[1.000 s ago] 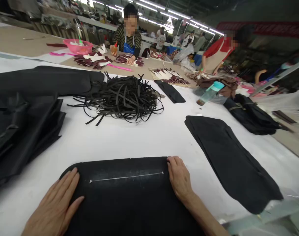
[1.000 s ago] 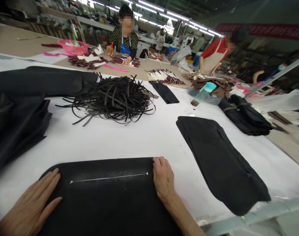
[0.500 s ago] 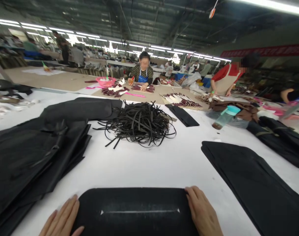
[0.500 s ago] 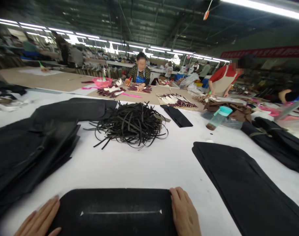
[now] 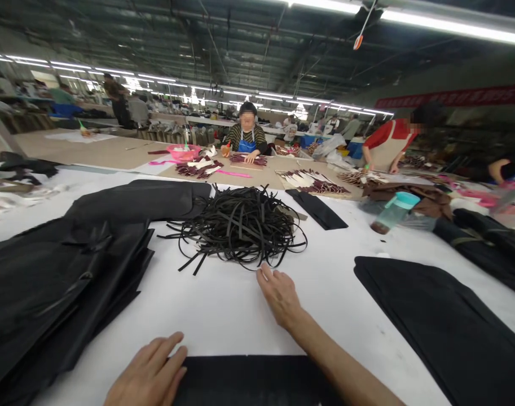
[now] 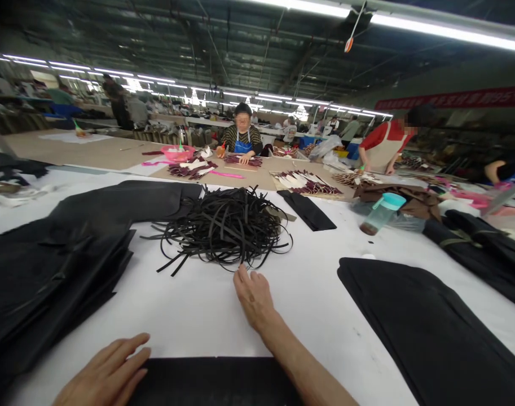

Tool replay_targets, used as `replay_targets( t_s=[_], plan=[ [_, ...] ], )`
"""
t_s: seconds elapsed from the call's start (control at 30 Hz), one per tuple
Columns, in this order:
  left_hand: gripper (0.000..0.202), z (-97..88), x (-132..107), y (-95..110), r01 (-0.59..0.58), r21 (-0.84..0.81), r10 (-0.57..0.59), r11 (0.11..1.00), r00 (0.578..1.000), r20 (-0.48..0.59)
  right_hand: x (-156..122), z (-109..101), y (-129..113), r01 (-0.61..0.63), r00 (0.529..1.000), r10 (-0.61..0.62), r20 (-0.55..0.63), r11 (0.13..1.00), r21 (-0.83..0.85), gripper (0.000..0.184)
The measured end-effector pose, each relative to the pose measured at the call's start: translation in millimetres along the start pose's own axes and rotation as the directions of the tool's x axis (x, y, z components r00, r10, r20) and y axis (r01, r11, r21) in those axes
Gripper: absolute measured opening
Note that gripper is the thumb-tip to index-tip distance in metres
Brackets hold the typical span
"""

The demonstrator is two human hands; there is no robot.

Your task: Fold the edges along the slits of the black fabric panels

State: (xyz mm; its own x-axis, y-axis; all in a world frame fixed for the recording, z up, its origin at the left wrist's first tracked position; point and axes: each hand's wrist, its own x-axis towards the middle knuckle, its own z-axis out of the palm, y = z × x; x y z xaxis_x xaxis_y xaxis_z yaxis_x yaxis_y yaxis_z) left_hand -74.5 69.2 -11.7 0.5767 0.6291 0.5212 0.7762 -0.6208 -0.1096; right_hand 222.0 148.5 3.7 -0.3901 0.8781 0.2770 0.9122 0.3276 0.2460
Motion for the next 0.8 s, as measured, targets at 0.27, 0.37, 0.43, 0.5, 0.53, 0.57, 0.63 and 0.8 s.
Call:
replay_targets(
  t_s=[0.27, 0.37, 0.43, 0.5, 0.53, 0.57, 0.63, 0.8],
  plan=[
    [0.020, -3.7, 49, 26, 0.028, -0.184, -0.002, 0.982, 0.990, 0.141, 25, 21, 4, 0.041, 0.999, -0.042, 0.017, 0.998, 0.044, 0.023],
    [0.021, -6.5, 52, 29, 0.043, -0.256, 0.001, 0.966, 0.985, 0.171, 1, 4, -1, 0.088, 0.996, -0.090, 0.016, 0.993, 0.082, 0.019],
    [0.022, -11.2, 51, 32, 0.043, -0.317, 0.013, 0.947, 0.985, 0.172, -24, -10, -8, 0.125, 0.992, -0.128, 0.015, 0.983, 0.133, 0.015],
    [0.026, -17.1, 51, 38, 0.028, -0.381, 0.028, 0.924, 0.989, 0.142, -51, -23, -18, 0.155, 0.987, -0.159, -0.003, 0.958, 0.243, 0.011],
    [0.030, -19.9, 52, 42, 0.016, -0.411, 0.041, 0.912, 0.991, 0.128, -64, -29, -22, 0.164, 0.986, -0.168, -0.016, 0.936, 0.310, 0.010],
    [0.036, -22.4, 54, 48, 0.000, -0.442, 0.061, 0.897, 0.991, 0.122, -76, -35, -27, 0.170, 0.985, -0.173, -0.025, 0.911, 0.375, 0.011],
    [0.047, -25.1, 59, 60, -0.037, -0.523, 0.133, 0.852, 0.980, 0.149, -96, -47, -34, 0.177, 0.982, -0.188, -0.023, 0.869, 0.461, 0.015],
    [0.026, -19.5, 66, 81, 0.050, -0.684, 0.232, 0.728, 0.921, 0.313, -130, -70, -37, 0.145, 0.976, -0.201, 0.089, 0.894, 0.424, 0.018]
  ],
)
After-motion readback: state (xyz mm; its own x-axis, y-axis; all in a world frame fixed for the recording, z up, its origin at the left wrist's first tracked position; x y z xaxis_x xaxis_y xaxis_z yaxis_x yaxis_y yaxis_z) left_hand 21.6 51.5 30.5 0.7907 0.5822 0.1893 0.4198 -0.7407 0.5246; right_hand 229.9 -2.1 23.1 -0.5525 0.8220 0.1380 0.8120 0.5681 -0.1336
